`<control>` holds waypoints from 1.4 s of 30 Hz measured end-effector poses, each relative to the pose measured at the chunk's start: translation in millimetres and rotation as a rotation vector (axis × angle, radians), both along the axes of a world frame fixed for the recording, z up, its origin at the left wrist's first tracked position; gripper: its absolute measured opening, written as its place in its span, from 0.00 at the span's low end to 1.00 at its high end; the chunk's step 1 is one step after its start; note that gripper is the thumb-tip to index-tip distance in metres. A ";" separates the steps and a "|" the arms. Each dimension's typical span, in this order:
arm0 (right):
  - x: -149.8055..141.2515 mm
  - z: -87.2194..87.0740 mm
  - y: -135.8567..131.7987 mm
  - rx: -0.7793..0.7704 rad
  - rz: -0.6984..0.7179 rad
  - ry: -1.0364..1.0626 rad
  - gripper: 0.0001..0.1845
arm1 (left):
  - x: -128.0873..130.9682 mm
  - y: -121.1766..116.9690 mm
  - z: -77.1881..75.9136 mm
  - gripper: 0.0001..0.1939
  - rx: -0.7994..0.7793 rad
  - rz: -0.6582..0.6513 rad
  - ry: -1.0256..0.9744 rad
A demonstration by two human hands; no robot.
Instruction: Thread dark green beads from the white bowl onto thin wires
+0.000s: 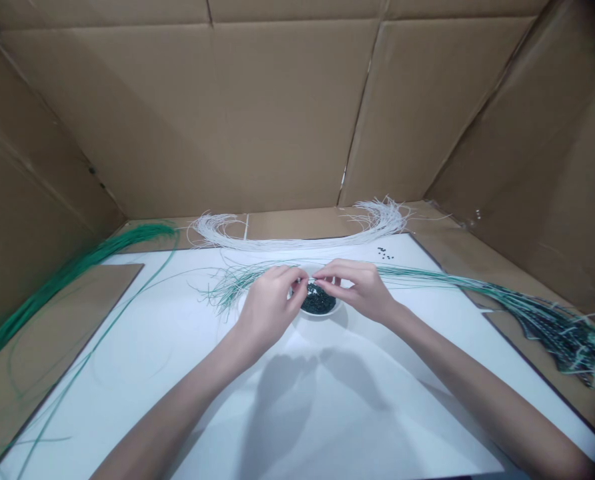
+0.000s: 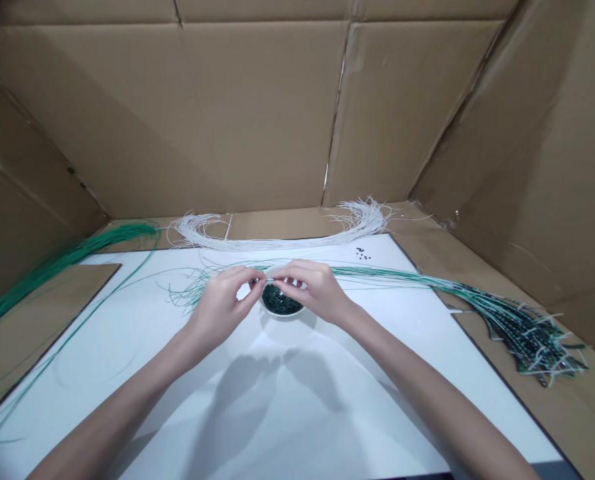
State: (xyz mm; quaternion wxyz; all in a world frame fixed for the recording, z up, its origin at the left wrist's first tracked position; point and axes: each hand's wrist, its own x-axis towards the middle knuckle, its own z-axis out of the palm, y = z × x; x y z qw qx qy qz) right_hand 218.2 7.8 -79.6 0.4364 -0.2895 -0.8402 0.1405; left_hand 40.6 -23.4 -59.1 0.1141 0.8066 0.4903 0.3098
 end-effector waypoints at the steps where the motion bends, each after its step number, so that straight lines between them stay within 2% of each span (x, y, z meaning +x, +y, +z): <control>1: -0.2 -0.3 0.0 0.000 0.000 0.001 0.05 | -0.2 0.1 -0.1 0.08 -0.001 0.000 0.000; 14: -1.2 -1.8 -3.6 0.023 0.006 -0.009 0.07 | 2.7 -1.6 -4.5 0.09 -0.021 0.005 -0.023; 19: -2.8 0.5 -3.5 -0.053 -0.035 0.020 0.05 | 3.6 -1.4 -0.8 0.10 -0.145 -0.023 -0.145; 24: -0.8 2.7 -2.3 -0.114 -0.092 0.049 0.04 | 0.3 4.2 -0.4 0.14 -0.266 0.032 -0.287; 26: 1.0 3.5 -1.4 -0.156 -0.109 0.058 0.05 | -2.2 7.5 -3.0 0.16 -0.259 0.036 -0.385; 29: 3.4 4.3 0.3 -0.213 -0.116 0.064 0.05 | -5.2 11.9 -7.1 0.13 -0.250 0.005 -0.473; 36: 0.0 4.5 -0.9 -0.296 -0.097 0.076 0.07 | -2.1 11.1 -12.3 0.09 -0.225 -0.053 -0.448; 40: -2.2 3.3 -2.4 -0.327 -0.077 0.086 0.07 | -1.3 9.5 -13.2 0.07 -0.207 -0.044 -0.433; 42: -1.4 2.7 -1.1 -0.368 -0.071 0.082 0.11 | -2.9 10.9 -12.5 0.07 -0.201 -0.012 -0.442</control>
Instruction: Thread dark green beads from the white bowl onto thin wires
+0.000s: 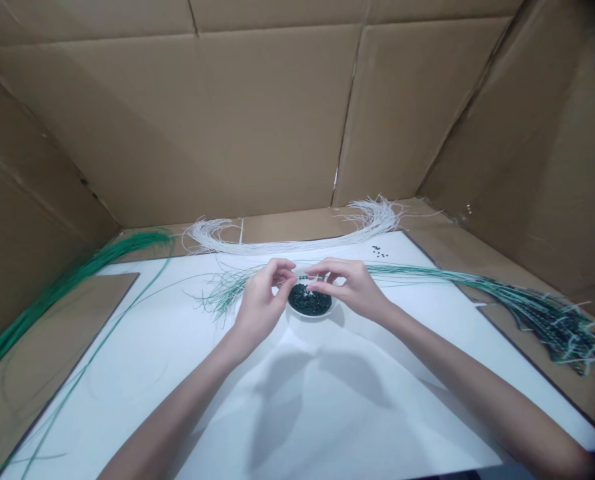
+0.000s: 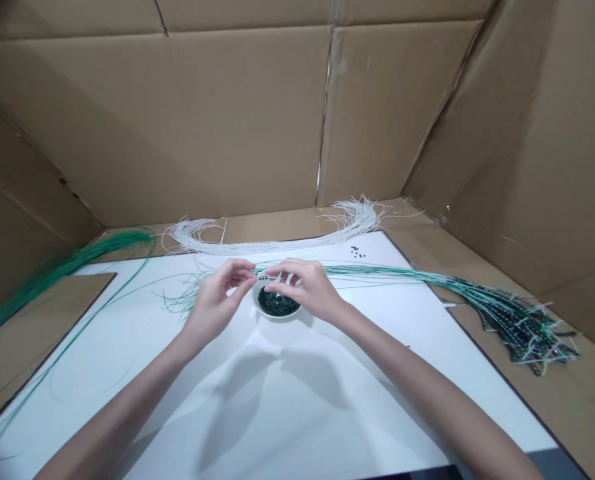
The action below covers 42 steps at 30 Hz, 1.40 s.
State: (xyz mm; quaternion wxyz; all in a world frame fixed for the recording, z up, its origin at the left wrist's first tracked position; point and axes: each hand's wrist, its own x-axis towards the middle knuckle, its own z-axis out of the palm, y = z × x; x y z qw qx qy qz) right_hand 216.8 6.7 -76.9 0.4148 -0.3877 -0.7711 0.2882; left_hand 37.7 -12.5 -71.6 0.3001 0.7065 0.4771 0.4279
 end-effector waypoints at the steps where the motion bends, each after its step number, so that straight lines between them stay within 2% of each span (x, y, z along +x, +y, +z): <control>1: 0.6 -0.4 1.3 -0.027 0.000 -0.016 0.14 | -1.0 1.0 0.7 0.07 -0.006 0.022 -0.003; 3: 1.1 -1.7 4.8 -0.093 0.001 -0.116 0.18 | -2.9 3.0 2.6 0.08 -0.028 0.064 0.001; 8: -7.4 -8.9 15.8 -0.172 0.101 -0.663 0.12 | -4.2 4.0 6.8 0.10 -0.076 0.107 0.051; 10: -13.8 -13.5 19.1 -0.171 0.154 -0.806 0.09 | -3.7 3.2 7.5 0.11 -0.072 0.104 0.078; 13: -21.9 -20.9 21.4 -0.156 0.157 -0.885 0.05 | -2.8 1.9 8.5 0.11 -0.052 0.089 0.114; 21: -22.0 -29.2 23.4 -0.135 0.094 -0.890 0.06 | -0.5 2.5 10.0 0.12 -0.022 0.043 0.092; 24: -15.3 -23.6 23.8 -0.128 0.072 -0.801 0.07 | -0.1 2.3 9.8 0.12 -0.041 0.042 0.101; 26: -9.5 -16.1 22.5 -0.119 0.062 -0.646 0.08 | -0.1 2.0 9.8 0.12 -0.040 0.046 0.102; 31: 2.7 6.3 11.2 -0.227 0.003 0.024 0.07 | -0.6 1.2 10.4 0.14 -0.031 0.043 0.128; 34: 4.0 14.1 2.8 -0.305 0.004 0.304 0.11 | 0.0 -0.4 11.5 0.14 -0.024 0.051 0.125; 37: 2.4 15.8 -1.7 -0.331 -0.001 0.422 0.11 | 1.0 -3.4 13.7 0.13 0.006 0.072 0.108; 42: 3.0 9.7 0.1 -0.348 0.026 0.480 0.08 | 1.9 -9.5 17.7 0.11 0.091 0.072 0.095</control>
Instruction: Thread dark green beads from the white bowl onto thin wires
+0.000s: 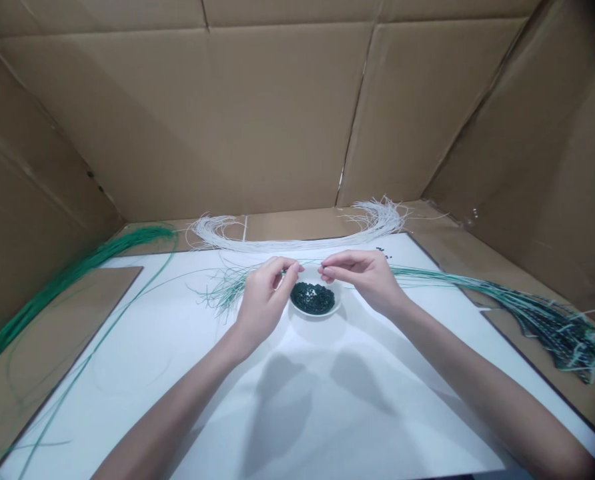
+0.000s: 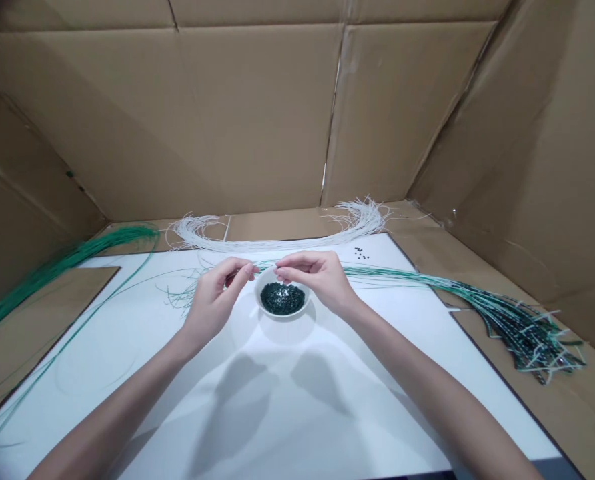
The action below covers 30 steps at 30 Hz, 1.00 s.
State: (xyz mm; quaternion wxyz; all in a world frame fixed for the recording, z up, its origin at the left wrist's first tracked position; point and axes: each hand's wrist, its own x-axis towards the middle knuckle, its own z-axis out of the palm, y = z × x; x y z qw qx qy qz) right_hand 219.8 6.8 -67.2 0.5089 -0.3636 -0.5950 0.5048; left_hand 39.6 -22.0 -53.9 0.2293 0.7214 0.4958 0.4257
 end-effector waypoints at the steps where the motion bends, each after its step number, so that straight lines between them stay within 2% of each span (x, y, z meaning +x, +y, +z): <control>1: 0.5 -1.7 0.8 -0.005 0.012 0.014 0.08 | 0.2 -1.0 0.3 0.11 0.003 -0.009 0.003; 10: -0.4 -7.4 1.3 -0.026 0.059 0.122 0.07 | 3.3 -5.1 0.3 0.11 -0.006 -0.068 0.027; 30: 1.6 -7.9 -0.4 0.044 0.048 0.093 0.07 | 4.6 -6.4 -2.5 0.11 0.077 -0.084 0.108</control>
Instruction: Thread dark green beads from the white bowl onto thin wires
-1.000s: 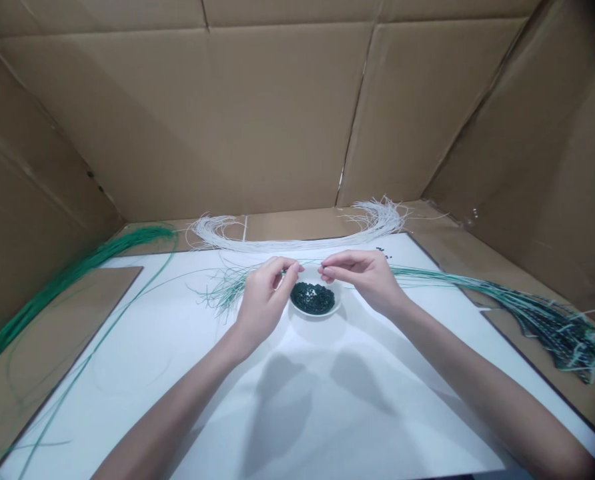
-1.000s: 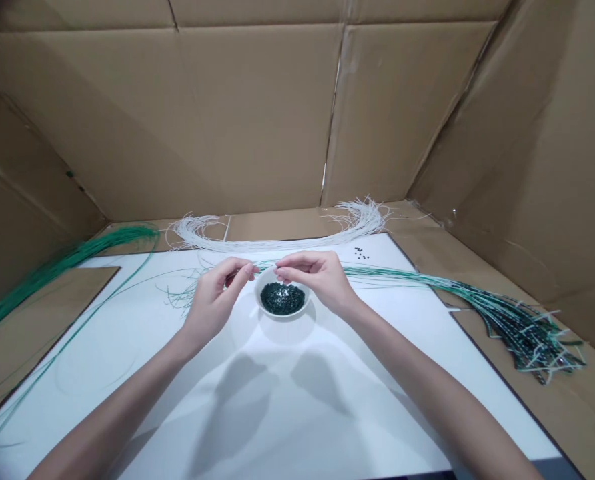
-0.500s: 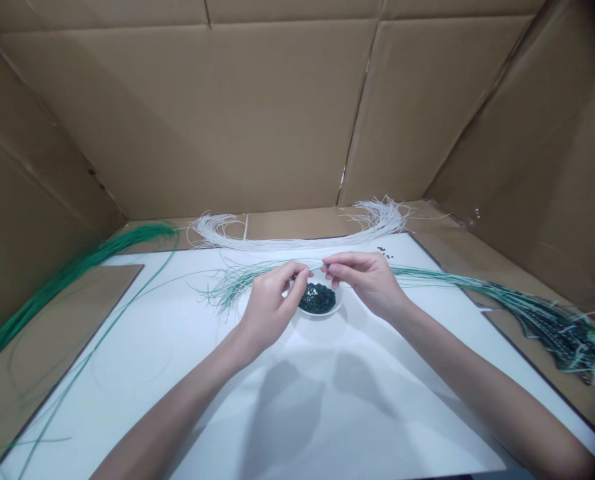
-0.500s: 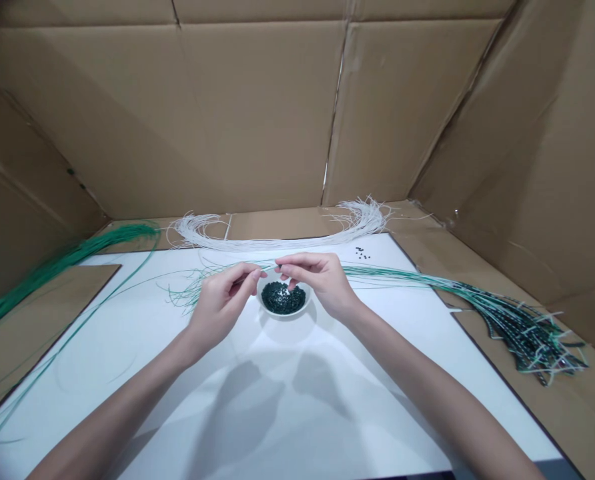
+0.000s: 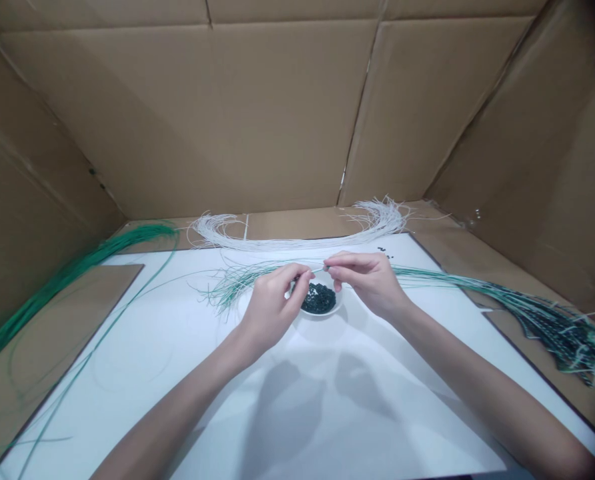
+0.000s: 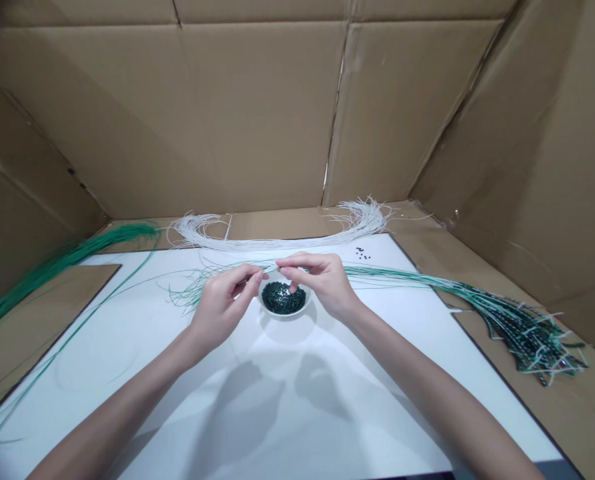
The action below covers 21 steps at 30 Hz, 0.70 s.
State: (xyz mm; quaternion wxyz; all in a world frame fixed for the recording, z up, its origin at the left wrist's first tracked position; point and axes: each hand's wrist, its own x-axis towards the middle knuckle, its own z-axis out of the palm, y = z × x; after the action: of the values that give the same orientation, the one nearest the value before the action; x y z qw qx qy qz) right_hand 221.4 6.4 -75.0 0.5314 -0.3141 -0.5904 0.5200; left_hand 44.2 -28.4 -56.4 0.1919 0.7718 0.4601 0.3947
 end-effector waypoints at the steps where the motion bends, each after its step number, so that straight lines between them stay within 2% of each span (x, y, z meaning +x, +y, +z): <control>1: 0.0 -0.2 0.2 -0.004 -0.005 0.001 0.07 | -0.2 0.2 -0.4 0.11 0.005 0.002 0.000; 21: 0.6 -2.4 1.0 -0.026 -0.043 -0.022 0.06 | -0.5 1.7 -2.9 0.10 0.091 0.013 0.039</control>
State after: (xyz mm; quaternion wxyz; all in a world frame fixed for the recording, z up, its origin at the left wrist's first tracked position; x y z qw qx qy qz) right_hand 221.9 7.5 -77.4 0.5317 -0.3392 -0.5827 0.5126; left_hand 43.6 -26.8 -59.3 0.1449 0.7842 0.4503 0.4015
